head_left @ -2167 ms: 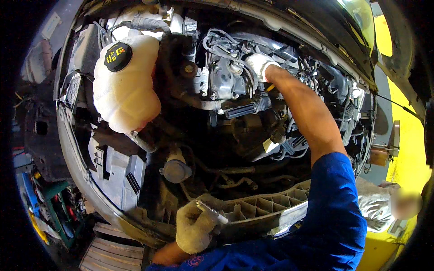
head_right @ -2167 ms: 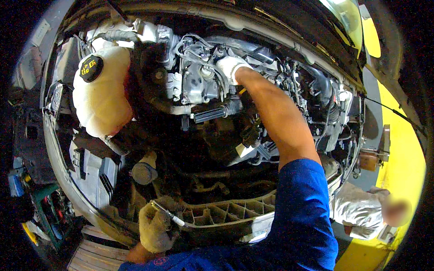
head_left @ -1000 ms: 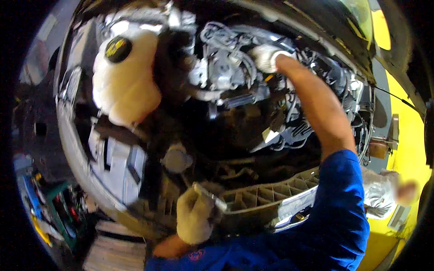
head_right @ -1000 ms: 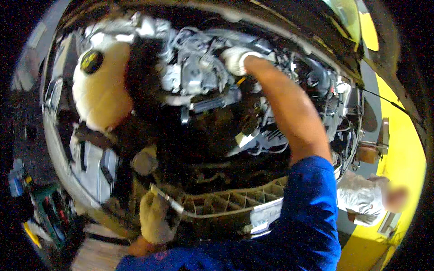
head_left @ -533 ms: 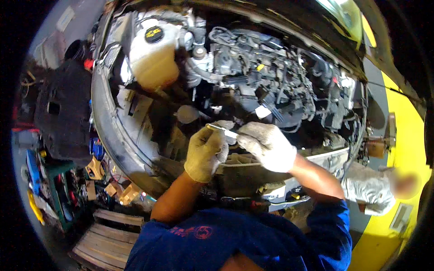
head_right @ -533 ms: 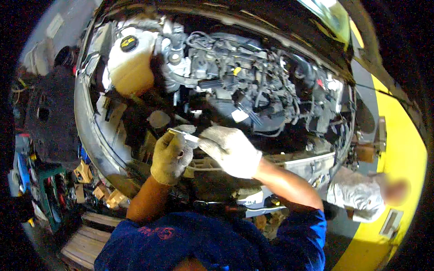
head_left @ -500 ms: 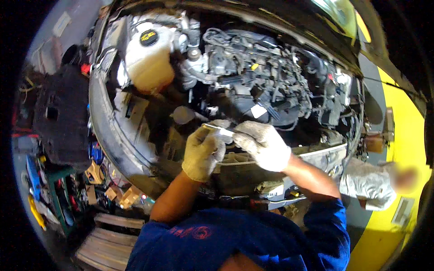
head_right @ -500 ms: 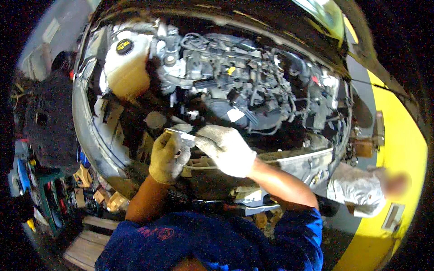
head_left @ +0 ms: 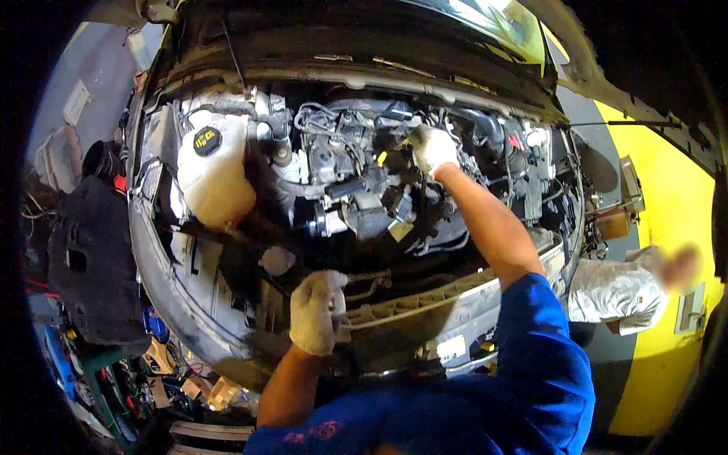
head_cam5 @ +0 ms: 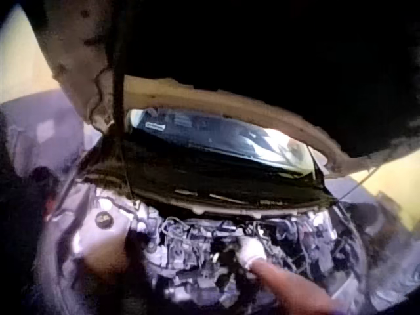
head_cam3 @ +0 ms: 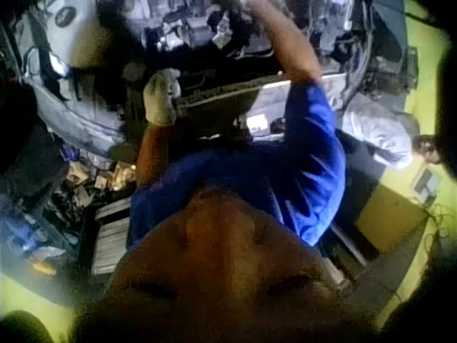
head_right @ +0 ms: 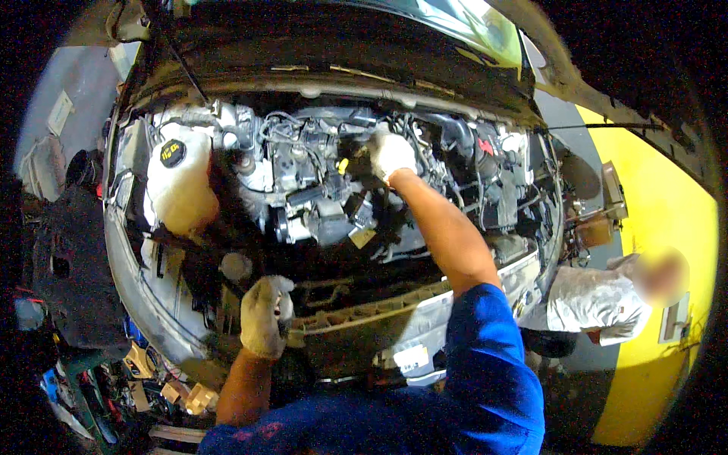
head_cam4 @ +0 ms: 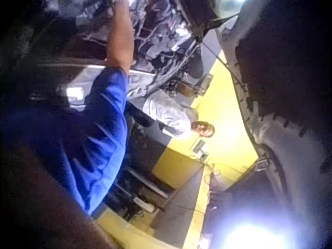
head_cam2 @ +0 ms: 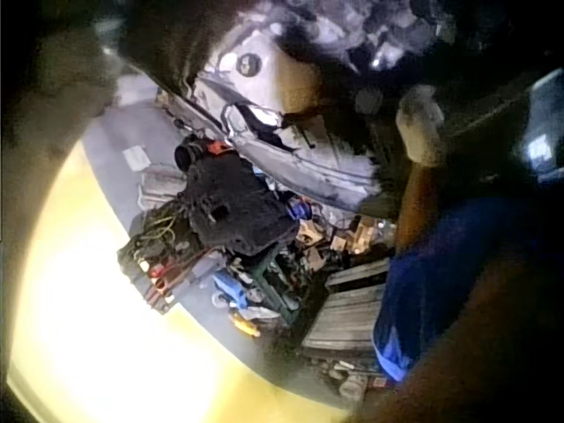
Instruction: The person removes ignition coils and spark plugs from a car engine using hand tools, replaces them with new components, and reinstalls the coils.
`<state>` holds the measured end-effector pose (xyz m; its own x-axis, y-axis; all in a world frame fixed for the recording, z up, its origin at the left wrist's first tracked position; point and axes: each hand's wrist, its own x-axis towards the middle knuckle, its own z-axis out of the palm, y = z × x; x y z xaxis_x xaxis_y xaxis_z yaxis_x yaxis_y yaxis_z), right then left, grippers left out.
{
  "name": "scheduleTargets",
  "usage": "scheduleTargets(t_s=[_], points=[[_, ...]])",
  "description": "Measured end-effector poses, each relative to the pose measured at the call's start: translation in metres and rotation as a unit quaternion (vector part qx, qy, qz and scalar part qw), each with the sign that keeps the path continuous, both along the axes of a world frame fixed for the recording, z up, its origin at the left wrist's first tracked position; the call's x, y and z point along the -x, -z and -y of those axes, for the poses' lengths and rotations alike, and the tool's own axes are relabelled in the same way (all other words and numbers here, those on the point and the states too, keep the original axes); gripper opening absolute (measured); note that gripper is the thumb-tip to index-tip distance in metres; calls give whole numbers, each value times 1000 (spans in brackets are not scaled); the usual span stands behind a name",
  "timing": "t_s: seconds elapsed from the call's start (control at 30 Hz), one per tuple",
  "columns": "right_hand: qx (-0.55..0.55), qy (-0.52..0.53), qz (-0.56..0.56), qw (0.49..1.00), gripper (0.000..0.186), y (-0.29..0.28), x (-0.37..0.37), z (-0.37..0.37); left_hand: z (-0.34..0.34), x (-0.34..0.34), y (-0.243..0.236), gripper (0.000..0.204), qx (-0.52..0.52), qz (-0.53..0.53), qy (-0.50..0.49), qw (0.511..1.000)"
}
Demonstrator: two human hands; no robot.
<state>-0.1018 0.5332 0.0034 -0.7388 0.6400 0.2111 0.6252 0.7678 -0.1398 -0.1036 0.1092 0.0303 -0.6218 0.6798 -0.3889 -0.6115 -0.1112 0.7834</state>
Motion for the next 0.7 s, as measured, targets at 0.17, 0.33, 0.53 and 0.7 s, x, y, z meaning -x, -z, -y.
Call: scheduleTargets(t_s=[0.17, 0.33, 0.53, 0.7], points=[[-39, -32, 92, 994, 30, 56, 45, -39, -1, 6, -9, 38, 72, 86, -7, 994], [3, -51, 216, 975, 31, 86, 84, -59, 4, 4, -1, 36, 52, 121, -20, 991], [59, -76, 295, 951, 28, 89, 99, -54, 3, 7, -7, 42, 80, 143, -13, 986], [101, -49, 297, 948, 28, 113, 103, -75, 5, 7, -3, 41, 75, 142, -8, 987]])
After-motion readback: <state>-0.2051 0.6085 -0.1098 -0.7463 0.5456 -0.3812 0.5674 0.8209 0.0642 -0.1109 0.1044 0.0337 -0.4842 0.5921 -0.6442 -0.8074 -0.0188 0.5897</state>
